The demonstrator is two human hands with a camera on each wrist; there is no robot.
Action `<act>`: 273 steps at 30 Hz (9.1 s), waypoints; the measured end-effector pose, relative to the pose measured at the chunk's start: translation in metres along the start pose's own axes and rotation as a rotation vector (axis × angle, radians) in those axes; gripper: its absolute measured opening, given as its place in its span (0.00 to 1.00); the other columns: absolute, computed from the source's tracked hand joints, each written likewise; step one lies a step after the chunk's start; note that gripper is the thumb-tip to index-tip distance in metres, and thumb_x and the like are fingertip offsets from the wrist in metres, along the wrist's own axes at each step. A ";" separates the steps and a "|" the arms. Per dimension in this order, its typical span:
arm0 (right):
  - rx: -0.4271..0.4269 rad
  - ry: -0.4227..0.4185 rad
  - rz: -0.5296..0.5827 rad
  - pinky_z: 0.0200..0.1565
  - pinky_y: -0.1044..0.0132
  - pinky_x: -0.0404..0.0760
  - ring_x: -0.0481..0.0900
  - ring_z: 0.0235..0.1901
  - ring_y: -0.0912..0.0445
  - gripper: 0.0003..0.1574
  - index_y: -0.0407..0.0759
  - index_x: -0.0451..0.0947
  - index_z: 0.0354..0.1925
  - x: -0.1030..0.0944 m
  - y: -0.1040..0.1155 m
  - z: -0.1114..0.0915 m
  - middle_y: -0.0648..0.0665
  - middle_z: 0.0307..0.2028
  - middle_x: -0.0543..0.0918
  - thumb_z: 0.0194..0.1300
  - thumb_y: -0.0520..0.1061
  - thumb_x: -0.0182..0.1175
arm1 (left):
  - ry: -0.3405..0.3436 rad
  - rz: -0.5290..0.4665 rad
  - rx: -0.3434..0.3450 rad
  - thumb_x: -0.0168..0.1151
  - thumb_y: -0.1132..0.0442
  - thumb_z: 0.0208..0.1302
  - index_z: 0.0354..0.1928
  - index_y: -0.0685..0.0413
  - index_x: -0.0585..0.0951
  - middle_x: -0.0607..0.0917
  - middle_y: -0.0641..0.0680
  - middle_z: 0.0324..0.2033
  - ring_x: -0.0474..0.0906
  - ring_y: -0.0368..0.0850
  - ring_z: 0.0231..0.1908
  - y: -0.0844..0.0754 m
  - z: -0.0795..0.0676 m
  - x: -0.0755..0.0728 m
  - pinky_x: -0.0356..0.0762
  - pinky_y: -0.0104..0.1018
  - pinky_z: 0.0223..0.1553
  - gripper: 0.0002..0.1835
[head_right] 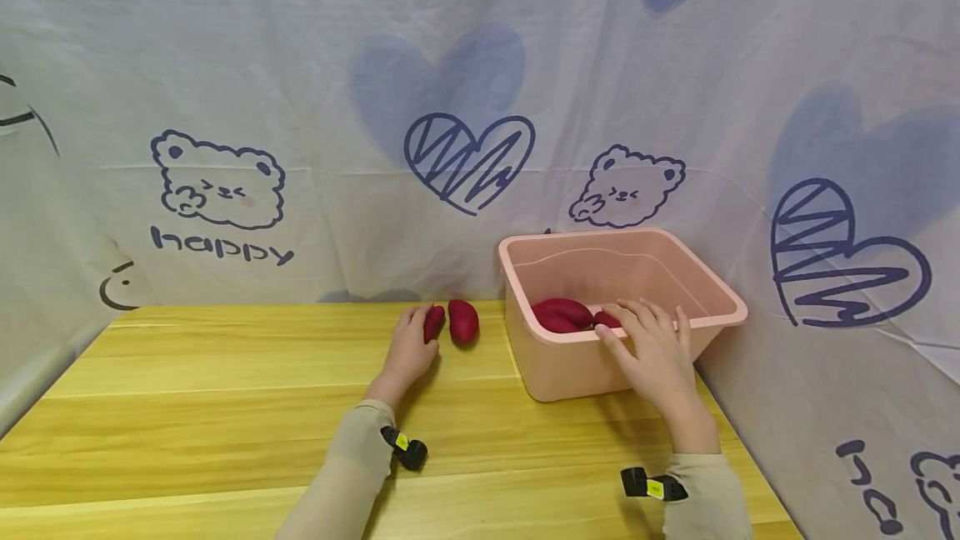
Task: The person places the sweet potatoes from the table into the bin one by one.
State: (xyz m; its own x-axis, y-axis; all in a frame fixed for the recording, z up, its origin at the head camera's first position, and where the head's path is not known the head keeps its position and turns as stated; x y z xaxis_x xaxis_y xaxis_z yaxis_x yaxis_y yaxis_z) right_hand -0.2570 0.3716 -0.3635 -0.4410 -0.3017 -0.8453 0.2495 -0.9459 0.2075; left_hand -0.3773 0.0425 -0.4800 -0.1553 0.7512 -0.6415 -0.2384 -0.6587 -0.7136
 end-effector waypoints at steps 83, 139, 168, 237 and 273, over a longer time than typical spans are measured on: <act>0.011 0.005 -0.017 0.67 0.30 0.41 0.61 0.66 0.37 0.30 0.49 0.73 0.62 0.000 0.001 0.000 0.37 0.63 0.73 0.72 0.63 0.46 | -0.217 0.021 0.385 0.60 0.72 0.55 0.62 0.55 0.75 0.73 0.63 0.63 0.68 0.63 0.62 -0.091 -0.007 -0.054 0.70 0.54 0.64 0.29; 0.006 -0.005 -0.008 0.68 0.30 0.39 0.61 0.65 0.36 0.30 0.47 0.73 0.61 0.000 0.002 -0.001 0.35 0.63 0.73 0.73 0.62 0.46 | -0.200 0.290 0.843 0.64 0.66 0.59 0.64 0.50 0.75 0.73 0.61 0.64 0.69 0.56 0.63 -0.179 0.006 -0.061 0.69 0.43 0.67 0.28; 0.019 0.020 -0.008 0.68 0.30 0.38 0.60 0.66 0.36 0.32 0.47 0.73 0.63 0.000 0.001 -0.001 0.35 0.64 0.72 0.72 0.63 0.45 | -0.013 0.481 0.909 0.58 0.57 0.68 0.68 0.41 0.70 0.68 0.53 0.69 0.63 0.50 0.68 -0.226 0.027 -0.022 0.75 0.44 0.60 0.26; 0.029 0.021 -0.012 0.67 0.30 0.40 0.60 0.66 0.37 0.32 0.47 0.72 0.63 -0.003 0.003 -0.003 0.36 0.64 0.72 0.72 0.63 0.46 | 0.263 0.559 0.746 0.59 0.54 0.68 0.70 0.34 0.67 0.63 0.47 0.72 0.56 0.44 0.73 -0.234 0.030 0.033 0.57 0.43 0.73 0.28; 0.005 -0.009 -0.018 0.67 0.30 0.42 0.62 0.65 0.36 0.30 0.47 0.74 0.61 0.002 0.001 0.000 0.36 0.63 0.73 0.73 0.63 0.46 | 0.204 0.583 0.680 0.45 0.43 0.73 0.63 0.30 0.74 0.69 0.44 0.69 0.58 0.45 0.71 -0.228 0.027 0.022 0.58 0.50 0.71 0.20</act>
State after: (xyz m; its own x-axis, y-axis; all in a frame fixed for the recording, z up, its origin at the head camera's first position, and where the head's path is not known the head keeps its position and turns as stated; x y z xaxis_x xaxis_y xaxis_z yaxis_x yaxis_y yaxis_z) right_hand -0.2573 0.3704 -0.3650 -0.4530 -0.2856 -0.8445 0.2374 -0.9517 0.1945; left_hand -0.3521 0.2106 -0.3239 -0.2715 0.2431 -0.9312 -0.6978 -0.7161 0.0165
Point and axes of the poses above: each hand's wrist, its own z-axis towards the middle knuckle, its own x-axis out of the palm, y = z × x, the point moved 4 cm from there along z, towards the middle knuckle
